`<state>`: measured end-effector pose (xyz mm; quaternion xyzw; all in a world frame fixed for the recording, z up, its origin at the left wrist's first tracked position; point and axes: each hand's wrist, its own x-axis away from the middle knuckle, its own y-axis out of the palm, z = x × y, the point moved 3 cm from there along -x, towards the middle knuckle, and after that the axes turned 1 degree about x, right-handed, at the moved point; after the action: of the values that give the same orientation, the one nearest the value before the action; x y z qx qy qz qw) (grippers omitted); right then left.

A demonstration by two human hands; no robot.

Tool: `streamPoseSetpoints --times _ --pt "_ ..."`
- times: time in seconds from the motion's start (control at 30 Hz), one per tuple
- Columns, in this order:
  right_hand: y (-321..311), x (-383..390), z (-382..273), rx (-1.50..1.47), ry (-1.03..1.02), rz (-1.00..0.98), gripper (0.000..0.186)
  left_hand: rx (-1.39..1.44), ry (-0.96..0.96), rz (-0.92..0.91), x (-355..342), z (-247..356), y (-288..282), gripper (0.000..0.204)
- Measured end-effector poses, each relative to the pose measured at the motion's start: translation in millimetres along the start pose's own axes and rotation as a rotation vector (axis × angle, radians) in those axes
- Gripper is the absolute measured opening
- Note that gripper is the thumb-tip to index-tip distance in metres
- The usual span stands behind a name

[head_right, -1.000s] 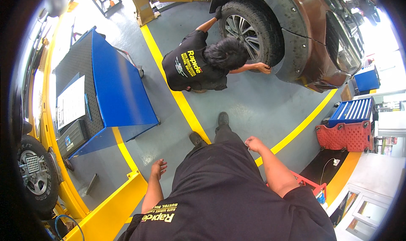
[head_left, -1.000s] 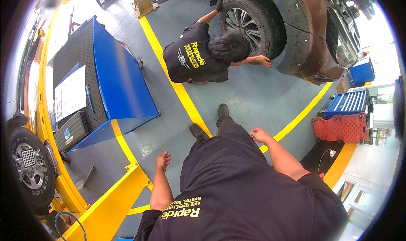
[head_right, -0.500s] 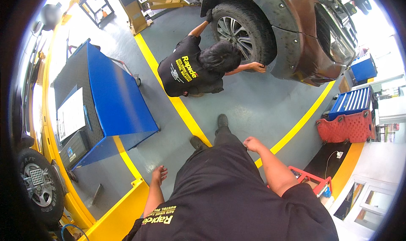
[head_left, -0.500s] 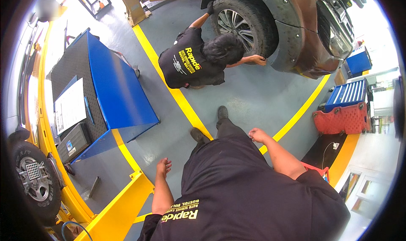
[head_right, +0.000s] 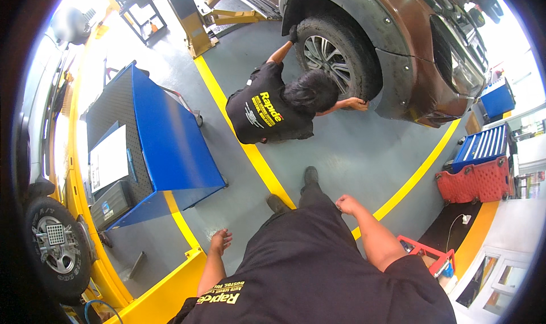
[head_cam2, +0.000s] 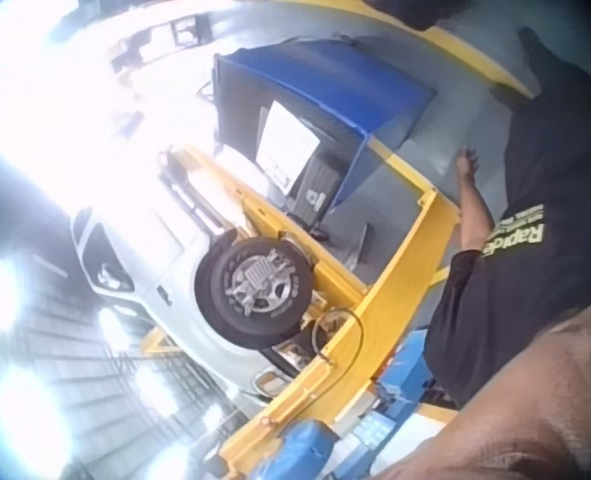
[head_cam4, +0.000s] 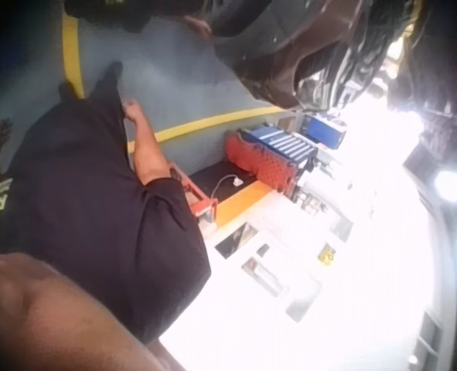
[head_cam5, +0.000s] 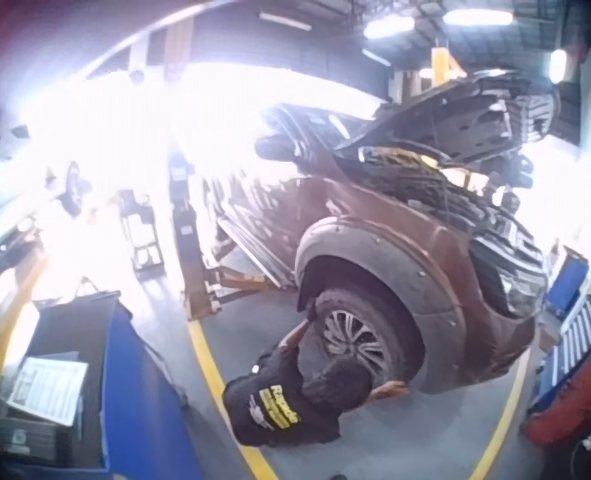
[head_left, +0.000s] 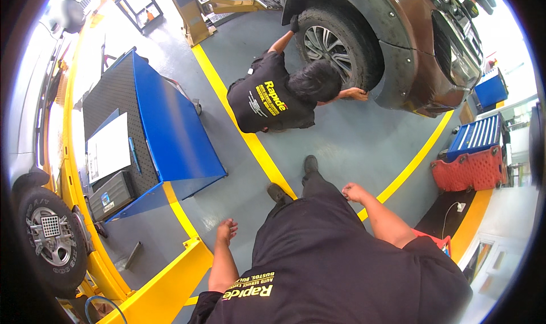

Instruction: The person lifts and aligns a car tire onto the wheel hub of a raised vehicle, then secures it by hand. A coworker assists by tightening the lug nuts. The person then retrieves an impact wrench from a tool chest and connects an air hose.

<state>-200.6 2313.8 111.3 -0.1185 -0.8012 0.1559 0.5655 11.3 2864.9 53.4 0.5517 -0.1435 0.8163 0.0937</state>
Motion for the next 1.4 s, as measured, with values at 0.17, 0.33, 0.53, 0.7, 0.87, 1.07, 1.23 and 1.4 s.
streamPoseSetpoints --times 0.17,0.33,0.53,0.7,0.87,1.07,1.23,1.4 --pt "-3 -1 -3 0.013 0.002 -0.01 0.033 0.029 -0.017 -0.019 -4 -14 3 0.038" --pt "2 -2 -6 0.041 -0.022 0.008 0.027 0.05 -0.025 -0.009 -2 -14 1 0.038" --pt "-5 -1 -18 0.054 -0.089 0.088 0.03 0.058 -0.014 -0.014 -2 -19 -1 0.038" --pt "-11 1 -25 0.018 -0.139 0.09 0.034 0.053 -0.021 -0.014 -6 -19 0 0.038" --pt "-8 2 -25 -0.132 -0.036 0.021 0.031 0.068 -0.019 -0.004 -2 -14 3 0.037" --pt "-6 1 -16 -0.022 0.016 -0.036 0.026 0.046 0.014 -0.062 -1 -4 7 0.041" --pt "-2 0 -15 0.001 -0.022 -0.032 0.023 -0.123 0.28 -0.356 71 98 50 0.046" --pt "-8 -1 -24 0.016 -0.03 -0.037 0.023 -0.401 0.988 -0.905 262 243 98 0.026"
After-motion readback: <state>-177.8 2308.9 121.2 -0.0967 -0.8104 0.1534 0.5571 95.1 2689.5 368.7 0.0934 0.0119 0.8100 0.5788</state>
